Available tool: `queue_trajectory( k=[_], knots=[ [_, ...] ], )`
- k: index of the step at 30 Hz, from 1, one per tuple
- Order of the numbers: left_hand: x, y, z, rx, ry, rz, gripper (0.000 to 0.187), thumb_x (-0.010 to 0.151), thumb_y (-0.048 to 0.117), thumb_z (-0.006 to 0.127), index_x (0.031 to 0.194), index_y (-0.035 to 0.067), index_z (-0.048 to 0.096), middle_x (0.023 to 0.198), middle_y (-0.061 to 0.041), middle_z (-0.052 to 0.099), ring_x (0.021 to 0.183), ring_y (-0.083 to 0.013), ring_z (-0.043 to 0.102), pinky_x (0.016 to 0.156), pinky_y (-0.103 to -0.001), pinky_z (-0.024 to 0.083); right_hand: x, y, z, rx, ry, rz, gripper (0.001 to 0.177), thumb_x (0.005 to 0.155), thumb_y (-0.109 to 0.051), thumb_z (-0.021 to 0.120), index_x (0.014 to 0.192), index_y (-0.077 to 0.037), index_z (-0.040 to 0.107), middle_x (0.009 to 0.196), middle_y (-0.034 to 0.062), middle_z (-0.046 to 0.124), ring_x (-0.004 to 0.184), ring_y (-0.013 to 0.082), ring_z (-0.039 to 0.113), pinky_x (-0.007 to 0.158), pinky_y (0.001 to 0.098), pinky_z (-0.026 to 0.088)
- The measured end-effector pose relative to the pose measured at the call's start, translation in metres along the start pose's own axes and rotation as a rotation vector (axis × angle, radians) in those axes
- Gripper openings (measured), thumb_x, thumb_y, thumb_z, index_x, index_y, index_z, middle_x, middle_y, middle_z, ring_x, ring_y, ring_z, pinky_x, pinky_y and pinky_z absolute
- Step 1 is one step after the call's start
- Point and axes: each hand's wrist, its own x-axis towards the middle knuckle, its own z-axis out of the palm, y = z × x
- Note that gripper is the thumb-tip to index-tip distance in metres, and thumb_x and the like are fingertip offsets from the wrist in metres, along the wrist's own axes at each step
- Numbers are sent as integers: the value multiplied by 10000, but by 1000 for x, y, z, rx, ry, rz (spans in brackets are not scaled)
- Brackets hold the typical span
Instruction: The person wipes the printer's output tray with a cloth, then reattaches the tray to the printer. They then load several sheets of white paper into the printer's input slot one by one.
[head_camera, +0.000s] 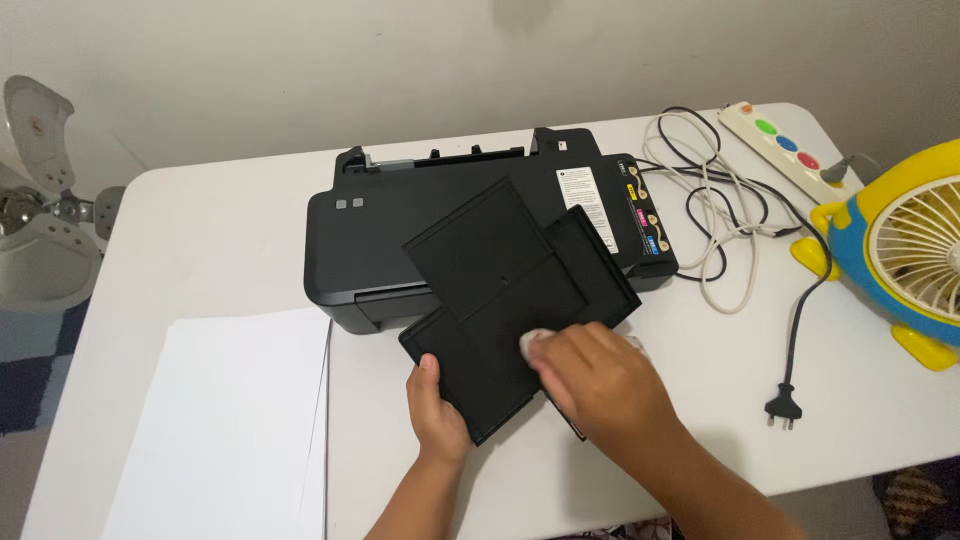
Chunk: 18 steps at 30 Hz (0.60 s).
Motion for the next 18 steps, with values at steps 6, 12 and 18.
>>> queue_trajectory(
  k=[6, 12, 18],
  knots=[
    [-4, 16, 11, 34, -24, -36, 530, 1044, 377, 341, 1099, -59, 637, 1003, -197, 730, 887, -258, 719, 803, -378, 583, 1, 38, -12, 272, 44, -105, 140, 808, -121, 783, 926, -87, 716, 910, 36, 743, 848, 174, 702, 719, 290, 583],
    [-3, 21, 14, 108, -49, 7, 549, 1057, 371, 343, 1115, -94, 629, 1049, -210, 721, 945, -242, 707, 866, -362, 569, -7, 63, -6, -141, 307, 261, 114, 868, -93, 774, 973, -56, 751, 932, 59, 756, 857, 232, 688, 755, 356, 568],
    [2, 8, 7, 104, -34, 18, 530, 1064, 362, 345, 1104, -89, 619, 1011, -219, 721, 891, -252, 709, 826, -371, 575, -15, 56, 9, 58, 195, 29, 146, 854, -139, 764, 987, -80, 748, 979, 35, 768, 869, 182, 715, 762, 310, 595]
  ],
)
